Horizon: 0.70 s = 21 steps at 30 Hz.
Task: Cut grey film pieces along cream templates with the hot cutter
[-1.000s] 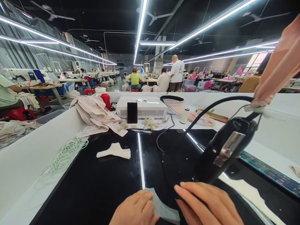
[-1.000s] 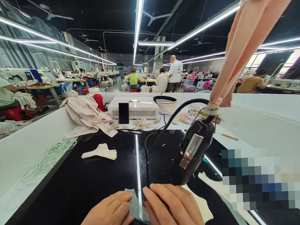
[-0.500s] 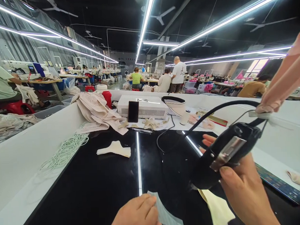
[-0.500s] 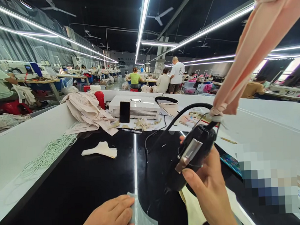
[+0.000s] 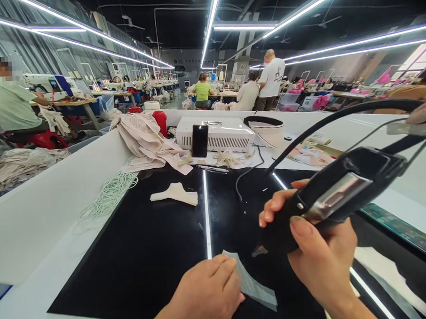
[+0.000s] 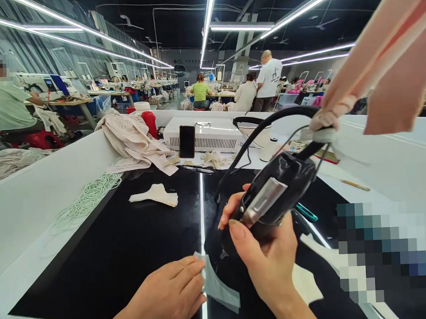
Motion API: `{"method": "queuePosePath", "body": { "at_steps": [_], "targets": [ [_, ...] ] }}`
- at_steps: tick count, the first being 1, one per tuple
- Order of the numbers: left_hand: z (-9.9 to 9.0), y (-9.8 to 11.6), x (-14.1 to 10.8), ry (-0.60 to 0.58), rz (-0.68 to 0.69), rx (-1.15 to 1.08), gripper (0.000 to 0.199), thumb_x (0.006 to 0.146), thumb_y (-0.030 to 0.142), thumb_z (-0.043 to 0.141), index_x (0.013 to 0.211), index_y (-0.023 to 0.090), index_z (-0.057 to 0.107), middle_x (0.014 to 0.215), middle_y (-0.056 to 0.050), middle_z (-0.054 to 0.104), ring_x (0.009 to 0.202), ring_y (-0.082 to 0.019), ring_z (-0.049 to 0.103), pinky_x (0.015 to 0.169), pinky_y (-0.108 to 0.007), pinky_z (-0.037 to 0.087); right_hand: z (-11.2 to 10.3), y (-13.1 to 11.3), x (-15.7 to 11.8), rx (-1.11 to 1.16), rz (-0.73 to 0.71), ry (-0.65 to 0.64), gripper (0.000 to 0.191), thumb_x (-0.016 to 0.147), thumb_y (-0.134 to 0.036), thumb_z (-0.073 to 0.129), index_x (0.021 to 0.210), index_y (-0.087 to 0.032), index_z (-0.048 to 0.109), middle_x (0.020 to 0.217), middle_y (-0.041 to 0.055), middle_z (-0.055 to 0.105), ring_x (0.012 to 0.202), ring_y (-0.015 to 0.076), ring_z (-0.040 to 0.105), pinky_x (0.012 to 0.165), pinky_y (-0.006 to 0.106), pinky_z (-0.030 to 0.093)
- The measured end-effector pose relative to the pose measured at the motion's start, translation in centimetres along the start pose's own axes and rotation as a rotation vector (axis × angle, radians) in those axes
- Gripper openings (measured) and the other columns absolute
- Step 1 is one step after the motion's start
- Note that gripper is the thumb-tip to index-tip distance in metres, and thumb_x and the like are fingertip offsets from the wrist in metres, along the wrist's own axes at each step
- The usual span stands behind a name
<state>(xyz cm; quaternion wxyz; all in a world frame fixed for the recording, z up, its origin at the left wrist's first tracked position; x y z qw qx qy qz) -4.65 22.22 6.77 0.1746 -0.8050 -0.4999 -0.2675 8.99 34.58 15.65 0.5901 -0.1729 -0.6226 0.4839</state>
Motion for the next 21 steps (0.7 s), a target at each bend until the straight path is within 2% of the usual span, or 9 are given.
{"method": "queuePosePath", "body": {
  "at_steps": [7,14,21],
  "targets": [
    [-0.3,0.0,0.0,0.039,-0.013,0.019,0.040,0.112,0.026,0.031,0.096,0.012,0.065,0.106,-0.007,0.076,0.102,-0.018,0.073,0.092,-0.027,0.059,2.2,1.1,-0.9,0.159,-0.019,-0.043,0.038,0.090,-0.039,0.077,0.121,-0.028,0.057,0.089,0.0001,0.064,0.068,0.0166,0.064,0.057,0.032,0.058],
    [0.0,0.1,-0.2,0.053,-0.010,0.086,0.038,0.112,0.026,0.034,0.099,0.012,0.067,0.110,-0.005,0.077,0.104,-0.018,0.073,0.092,-0.027,0.059,2.4,1.9,-0.9,0.179,-0.026,-0.034,0.033,0.094,-0.030,0.072,0.123,-0.030,0.056,0.089,-0.0012,0.065,0.068,0.0156,0.064,0.056,0.031,0.056],
    [0.0,0.1,-0.2,0.071,-0.029,0.087,0.038,0.112,0.028,0.035,0.098,0.013,0.067,0.109,-0.004,0.078,0.102,-0.017,0.074,0.092,-0.027,0.058,2.5,1.9,-0.8,0.178,-0.032,-0.021,0.036,0.092,-0.030,0.075,0.122,-0.028,0.056,0.089,-0.0012,0.066,0.068,0.0155,0.065,0.058,0.031,0.056]
  ]
}}
Point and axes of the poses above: each hand's wrist, its own x-axis towards the middle knuckle, its own z-axis out of the palm, y = z × x, the point moved 1 cm from there along x, towards the middle knuckle
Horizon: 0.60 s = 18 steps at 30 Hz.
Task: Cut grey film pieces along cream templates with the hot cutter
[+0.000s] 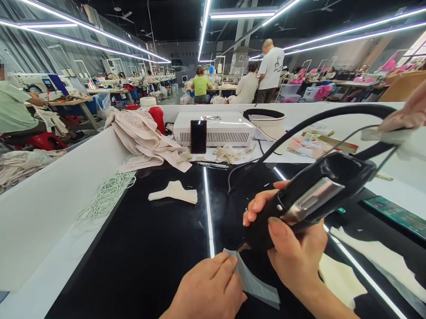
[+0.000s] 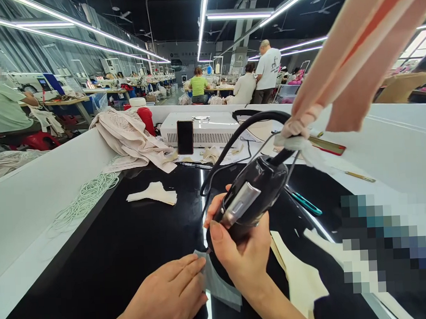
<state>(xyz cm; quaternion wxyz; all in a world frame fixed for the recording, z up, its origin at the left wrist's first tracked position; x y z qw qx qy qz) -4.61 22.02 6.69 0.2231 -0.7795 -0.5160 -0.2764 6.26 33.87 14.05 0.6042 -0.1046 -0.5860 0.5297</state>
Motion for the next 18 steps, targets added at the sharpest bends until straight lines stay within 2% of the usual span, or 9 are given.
{"method": "queuePosePath", "body": {
  "at_steps": [5,13,18],
  "targets": [
    [0.0,0.0,0.1,-0.020,-0.002,-0.009,0.039,0.112,0.027,0.034,0.099,0.013,0.067,0.109,-0.004,0.077,0.105,-0.017,0.073,0.091,-0.027,0.058,0.1,-0.1,0.0,-0.010,0.037,0.013,0.031,0.094,-0.029,0.072,0.119,-0.028,0.056,0.088,-0.0009,0.065,0.069,0.0156,0.064,0.059,0.031,0.056],
    [0.3,-0.3,-0.3,-0.026,0.035,-0.002,0.039,0.112,0.027,0.035,0.098,0.012,0.068,0.107,-0.005,0.077,0.106,-0.018,0.073,0.094,-0.028,0.057,1.0,0.1,0.2,0.069,0.059,0.021,0.034,0.091,-0.033,0.075,0.119,-0.029,0.056,0.087,-0.0025,0.065,0.066,0.0141,0.062,0.059,0.030,0.054],
    [0.1,-0.1,0.0,-0.018,0.011,-0.008,0.036,0.112,0.028,0.038,0.099,0.013,0.068,0.108,-0.004,0.077,0.104,-0.017,0.073,0.094,-0.027,0.056,1.2,0.3,0.1,0.044,0.064,0.004,0.033,0.092,-0.029,0.073,0.120,-0.029,0.056,0.088,-0.0019,0.065,0.069,0.0151,0.062,0.060,0.031,0.054]
  ]
}}
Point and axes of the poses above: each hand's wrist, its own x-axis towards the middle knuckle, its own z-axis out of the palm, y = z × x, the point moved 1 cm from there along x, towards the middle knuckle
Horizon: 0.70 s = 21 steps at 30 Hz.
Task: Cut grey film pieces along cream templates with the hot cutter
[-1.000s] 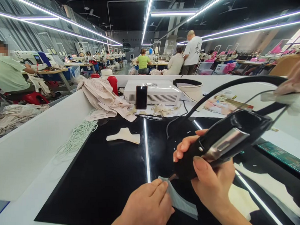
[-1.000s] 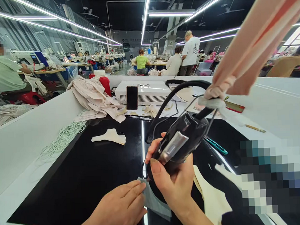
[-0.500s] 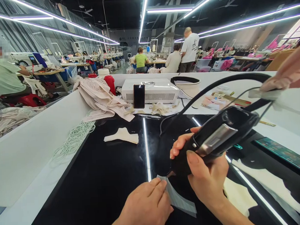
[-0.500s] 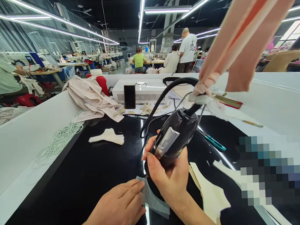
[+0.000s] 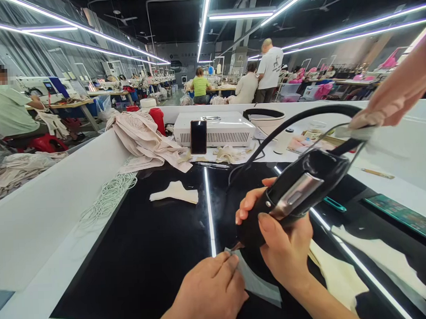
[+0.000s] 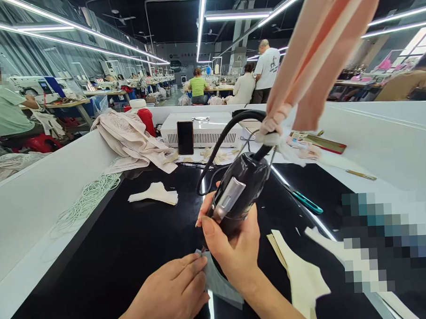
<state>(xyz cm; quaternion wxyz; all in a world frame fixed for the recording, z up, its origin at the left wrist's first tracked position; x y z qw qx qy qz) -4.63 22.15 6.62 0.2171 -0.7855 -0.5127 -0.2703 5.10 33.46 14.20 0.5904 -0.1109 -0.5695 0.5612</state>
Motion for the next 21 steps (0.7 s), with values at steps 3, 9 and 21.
{"method": "queuePosePath", "body": {
  "at_steps": [3,9,21],
  "targets": [
    [-0.16,0.08,0.11,-0.013,0.022,0.019,0.033,0.111,0.027,0.040,0.100,0.013,0.068,0.108,-0.004,0.077,0.104,-0.016,0.072,0.095,-0.027,0.055,-0.08,0.10,-0.02,-0.009,-0.008,0.019,0.030,0.093,-0.026,0.072,0.119,-0.029,0.056,0.088,-0.0018,0.065,0.070,0.0153,0.062,0.060,0.031,0.054],
    [-0.26,0.08,0.07,-0.004,0.018,0.016,0.033,0.111,0.026,0.040,0.100,0.012,0.067,0.107,-0.004,0.077,0.105,-0.017,0.072,0.096,-0.027,0.054,0.00,0.11,0.07,0.002,0.003,0.022,0.031,0.092,-0.028,0.073,0.119,-0.029,0.056,0.088,-0.0023,0.065,0.068,0.0147,0.062,0.061,0.031,0.055],
    [-0.61,-0.13,0.20,-0.056,0.012,-0.041,0.029,0.110,0.029,0.044,0.102,0.012,0.066,0.107,-0.006,0.075,0.105,-0.019,0.071,0.091,-0.028,0.059,0.47,0.56,0.45,0.018,0.016,-0.010,0.028,0.094,-0.024,0.068,0.118,-0.029,0.056,0.088,-0.0032,0.066,0.068,0.0151,0.064,0.062,0.033,0.056]
  ]
}}
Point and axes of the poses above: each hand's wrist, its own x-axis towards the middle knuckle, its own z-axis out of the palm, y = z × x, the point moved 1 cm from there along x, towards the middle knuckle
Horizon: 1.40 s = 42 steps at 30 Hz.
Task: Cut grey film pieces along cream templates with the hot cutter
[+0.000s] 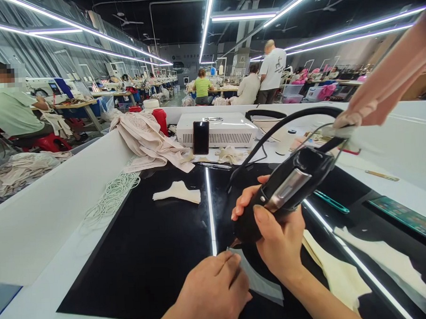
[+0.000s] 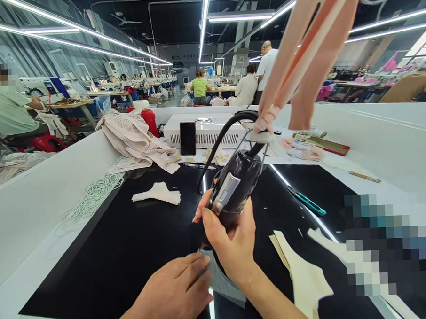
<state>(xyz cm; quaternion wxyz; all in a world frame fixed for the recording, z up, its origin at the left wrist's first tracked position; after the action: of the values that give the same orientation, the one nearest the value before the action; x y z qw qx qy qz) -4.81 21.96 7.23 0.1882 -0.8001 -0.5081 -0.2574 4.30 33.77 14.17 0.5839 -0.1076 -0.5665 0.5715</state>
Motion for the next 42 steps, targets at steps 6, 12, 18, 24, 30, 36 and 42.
{"method": "queuePosePath", "body": {
  "at_steps": [6,12,18,24,30,36,42],
  "targets": [
    [-0.1,0.1,0.1,-0.013,-0.009,-0.007,0.034,0.112,0.025,0.036,0.112,0.010,0.067,0.114,-0.009,0.074,0.108,-0.021,0.071,0.091,-0.032,0.061,-1.5,-2.0,0.0,-0.024,0.008,0.029,0.035,0.092,-0.031,0.074,0.123,-0.029,0.057,0.089,-0.0025,0.065,0.071,0.0158,0.064,0.065,0.033,0.057],
    [-0.2,0.2,0.0,-0.011,-0.016,0.005,0.040,0.113,0.024,0.030,0.115,0.010,0.067,0.113,-0.009,0.075,0.105,-0.022,0.073,0.089,-0.034,0.062,-3.6,-4.8,-1.1,-0.097,0.009,0.069,0.036,0.089,-0.037,0.077,0.120,-0.029,0.060,0.086,-0.0009,0.064,0.068,0.0161,0.062,0.060,0.032,0.058],
    [-0.6,0.1,0.2,-0.076,-0.009,0.021,0.047,0.114,0.025,0.022,0.115,0.011,0.067,0.114,-0.008,0.074,0.106,-0.021,0.072,0.092,-0.035,0.059,-4.9,-5.8,-2.3,-0.168,0.004,0.069,0.035,0.091,-0.038,0.075,0.121,-0.029,0.061,0.087,0.0006,0.064,0.069,0.0177,0.063,0.058,0.033,0.058],
    [-0.5,-0.2,-0.2,-0.120,-0.039,-0.007,0.043,0.114,0.030,0.026,0.124,0.015,0.065,0.122,-0.007,0.072,0.113,-0.022,0.068,0.093,-0.036,0.057,-5.0,-5.6,-2.7,-0.169,-0.017,0.052,0.035,0.092,-0.037,0.074,0.123,-0.030,0.060,0.088,-0.0002,0.064,0.069,0.0177,0.063,0.059,0.034,0.058],
    [-1.2,-0.6,0.5,-0.092,0.013,-0.039,0.035,0.113,0.026,0.034,0.121,0.013,0.065,0.122,-0.006,0.070,0.115,-0.022,0.065,0.101,-0.038,0.053,-5.1,-5.4,-2.6,-0.175,-0.019,0.077,0.034,0.092,-0.037,0.074,0.122,-0.029,0.059,0.088,-0.0004,0.064,0.069,0.0176,0.063,0.060,0.035,0.058],
    [-2.0,-0.2,1.8,-0.076,0.148,-0.101,0.021,0.102,0.005,0.048,0.099,0.012,0.068,0.085,-0.002,0.066,0.081,-0.018,0.064,0.083,-0.034,0.056,-5.3,-5.6,-3.4,-0.137,-0.018,0.055,0.035,0.094,-0.035,0.073,0.124,-0.029,0.057,0.090,0.0003,0.064,0.071,0.0172,0.063,0.061,0.034,0.058],
    [-1.8,0.4,2.9,-0.090,0.209,-0.084,0.024,0.097,0.001,0.048,0.084,0.014,0.064,0.072,-0.001,0.056,0.068,-0.017,0.055,0.069,-0.031,0.051,-5.2,-5.2,-3.8,-0.104,-0.017,0.054,0.037,0.092,-0.035,0.075,0.124,-0.029,0.058,0.089,0.0006,0.066,0.069,0.0171,0.064,0.060,0.034,0.057]
  ]
}}
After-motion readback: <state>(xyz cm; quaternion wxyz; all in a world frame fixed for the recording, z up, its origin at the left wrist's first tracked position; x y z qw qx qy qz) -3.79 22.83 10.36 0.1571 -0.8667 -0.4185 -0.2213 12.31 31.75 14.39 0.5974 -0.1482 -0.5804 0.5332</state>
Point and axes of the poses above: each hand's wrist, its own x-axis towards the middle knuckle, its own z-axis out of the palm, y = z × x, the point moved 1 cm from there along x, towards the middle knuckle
